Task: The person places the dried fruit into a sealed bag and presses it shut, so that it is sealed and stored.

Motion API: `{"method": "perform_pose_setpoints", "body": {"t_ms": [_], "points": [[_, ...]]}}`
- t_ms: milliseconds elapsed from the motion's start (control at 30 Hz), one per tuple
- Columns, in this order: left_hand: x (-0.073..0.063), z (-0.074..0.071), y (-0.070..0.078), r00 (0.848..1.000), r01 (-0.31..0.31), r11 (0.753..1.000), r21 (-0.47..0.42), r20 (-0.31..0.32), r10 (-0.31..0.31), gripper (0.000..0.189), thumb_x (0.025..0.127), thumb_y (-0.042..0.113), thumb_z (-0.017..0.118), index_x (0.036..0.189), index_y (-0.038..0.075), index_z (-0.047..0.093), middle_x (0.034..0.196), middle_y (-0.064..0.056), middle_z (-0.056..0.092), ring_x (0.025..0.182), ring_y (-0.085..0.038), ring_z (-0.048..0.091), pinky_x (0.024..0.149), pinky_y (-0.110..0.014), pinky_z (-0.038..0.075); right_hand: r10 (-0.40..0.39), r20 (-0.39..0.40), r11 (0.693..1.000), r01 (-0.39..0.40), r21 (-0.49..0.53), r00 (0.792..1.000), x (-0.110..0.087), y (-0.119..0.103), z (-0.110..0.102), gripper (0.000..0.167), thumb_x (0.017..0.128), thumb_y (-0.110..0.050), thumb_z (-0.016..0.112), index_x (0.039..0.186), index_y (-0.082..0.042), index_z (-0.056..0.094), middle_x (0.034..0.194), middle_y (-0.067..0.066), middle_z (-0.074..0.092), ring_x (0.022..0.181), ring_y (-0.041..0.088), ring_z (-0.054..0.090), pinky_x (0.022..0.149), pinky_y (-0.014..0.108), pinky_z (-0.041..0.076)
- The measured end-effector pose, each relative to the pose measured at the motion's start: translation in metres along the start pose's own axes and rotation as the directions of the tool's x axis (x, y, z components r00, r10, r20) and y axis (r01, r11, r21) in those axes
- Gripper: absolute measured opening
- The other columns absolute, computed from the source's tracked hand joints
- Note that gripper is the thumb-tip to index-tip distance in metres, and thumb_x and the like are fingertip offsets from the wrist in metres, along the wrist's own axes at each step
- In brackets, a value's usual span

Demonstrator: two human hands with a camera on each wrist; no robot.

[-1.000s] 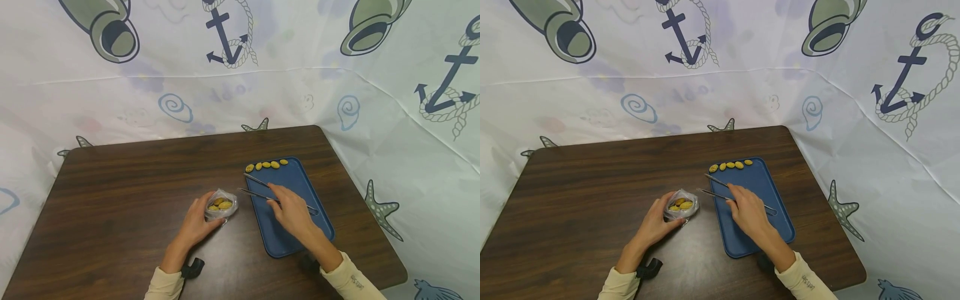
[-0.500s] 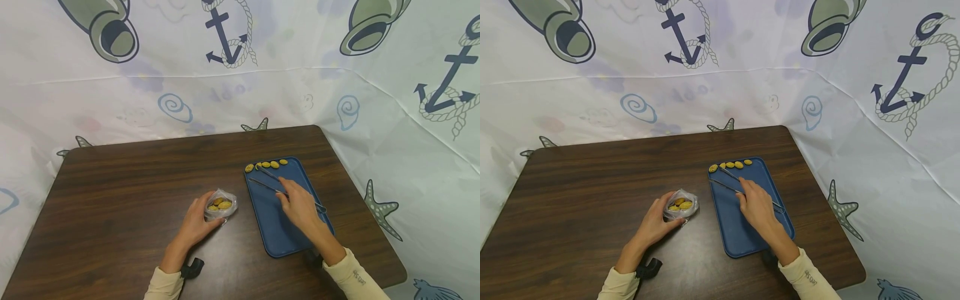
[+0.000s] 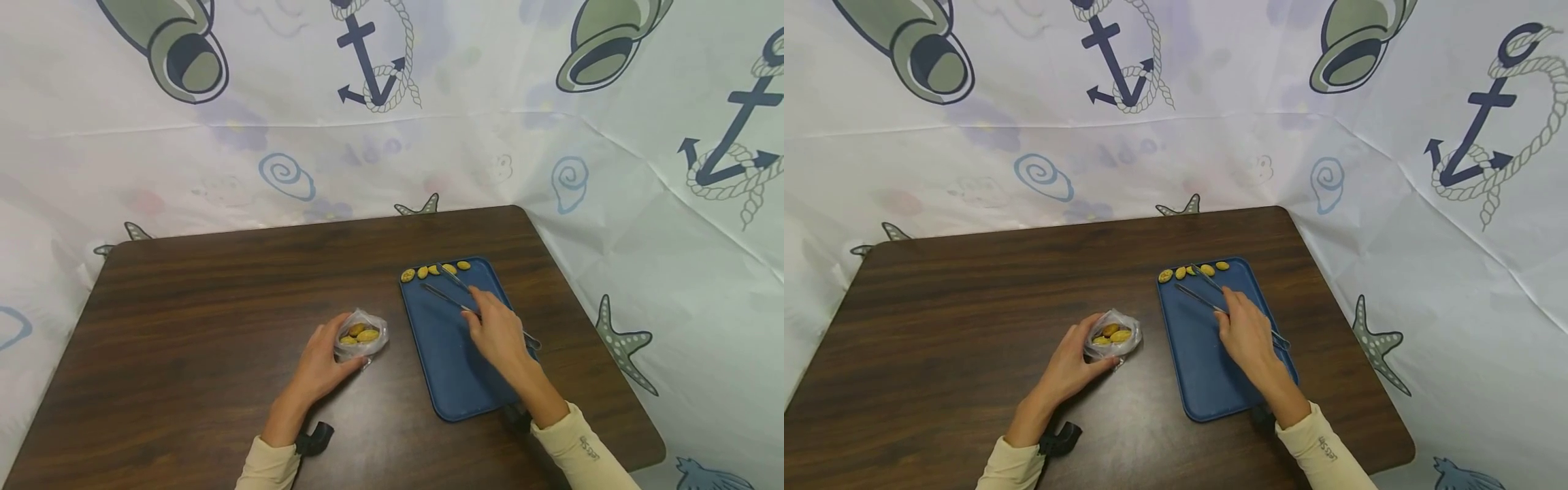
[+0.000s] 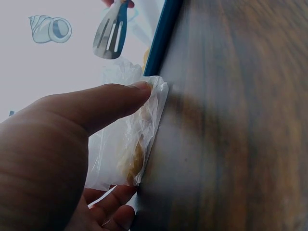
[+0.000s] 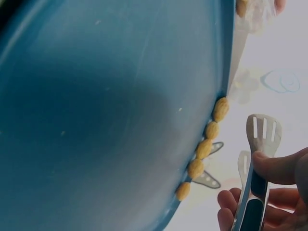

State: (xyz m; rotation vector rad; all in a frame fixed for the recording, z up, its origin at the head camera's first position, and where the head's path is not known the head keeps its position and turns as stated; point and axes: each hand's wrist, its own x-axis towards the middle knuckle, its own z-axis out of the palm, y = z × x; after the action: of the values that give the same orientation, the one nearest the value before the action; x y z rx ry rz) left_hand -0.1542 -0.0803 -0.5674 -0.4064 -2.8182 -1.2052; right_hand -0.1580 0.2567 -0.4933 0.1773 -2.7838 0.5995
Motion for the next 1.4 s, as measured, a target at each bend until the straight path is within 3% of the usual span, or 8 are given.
{"method": "perform_pose_setpoints", "body": {"t_ms": [300, 633, 900, 1400], "points": [[0.000, 0.001, 0.000, 1.000, -0.002, 1.000, -0.001, -0.002, 0.002, 0.088, 0.076, 0.033, 0.092, 0.151, 0.023, 0.046, 0.132, -0.013, 0.063, 0.116, -0.031, 0.059, 0.094, -0.055, 0.048, 0.039, 0.011, 0.999, -0.039, -0.016, 0.999, 0.003, 0.014, -0.002, 0.049, 0.096, -0.019, 0.073, 0.139, -0.002, 0.061, 0.124, 0.020, 0.071, 0.096, 0.041, 0.073, 0.071, 0.058, 0.057], [0.002, -0.001, 0.000, 1.000, -0.013, 1.000, -0.004, -0.001, 0.013, 0.088, 0.076, 0.031, 0.092, 0.151, 0.022, 0.046, 0.133, -0.014, 0.062, 0.117, -0.032, 0.059, 0.095, -0.055, 0.048, 0.067, 0.008, 0.997, -0.067, -0.043, 0.998, 0.010, 0.028, -0.004, 0.049, 0.096, -0.019, 0.073, 0.141, -0.002, 0.061, 0.124, 0.020, 0.070, 0.089, 0.039, 0.072, 0.070, 0.058, 0.055], [0.001, -0.001, 0.001, 1.000, 0.000, 1.000, -0.002, 0.006, 0.000, 0.088, 0.077, 0.032, 0.091, 0.151, 0.021, 0.046, 0.133, -0.014, 0.062, 0.118, -0.032, 0.059, 0.096, -0.056, 0.048, 0.084, 0.009, 0.994, -0.084, -0.075, 0.996, 0.012, 0.041, -0.001, 0.046, 0.096, -0.019, 0.073, 0.139, -0.006, 0.062, 0.124, 0.018, 0.071, 0.095, 0.044, 0.072, 0.072, 0.061, 0.054], [-0.001, 0.000, 0.000, 1.000, -0.002, 1.000, -0.005, 0.001, 0.002, 0.087, 0.077, 0.032, 0.091, 0.151, 0.021, 0.046, 0.132, -0.016, 0.062, 0.116, -0.033, 0.059, 0.094, -0.055, 0.048, 0.084, 0.026, 0.990, -0.080, -0.120, 0.996, 0.032, 0.057, -0.004, 0.041, 0.097, -0.017, 0.070, 0.135, -0.004, 0.063, 0.120, 0.022, 0.071, 0.091, 0.051, 0.071, 0.069, 0.064, 0.054]]}}
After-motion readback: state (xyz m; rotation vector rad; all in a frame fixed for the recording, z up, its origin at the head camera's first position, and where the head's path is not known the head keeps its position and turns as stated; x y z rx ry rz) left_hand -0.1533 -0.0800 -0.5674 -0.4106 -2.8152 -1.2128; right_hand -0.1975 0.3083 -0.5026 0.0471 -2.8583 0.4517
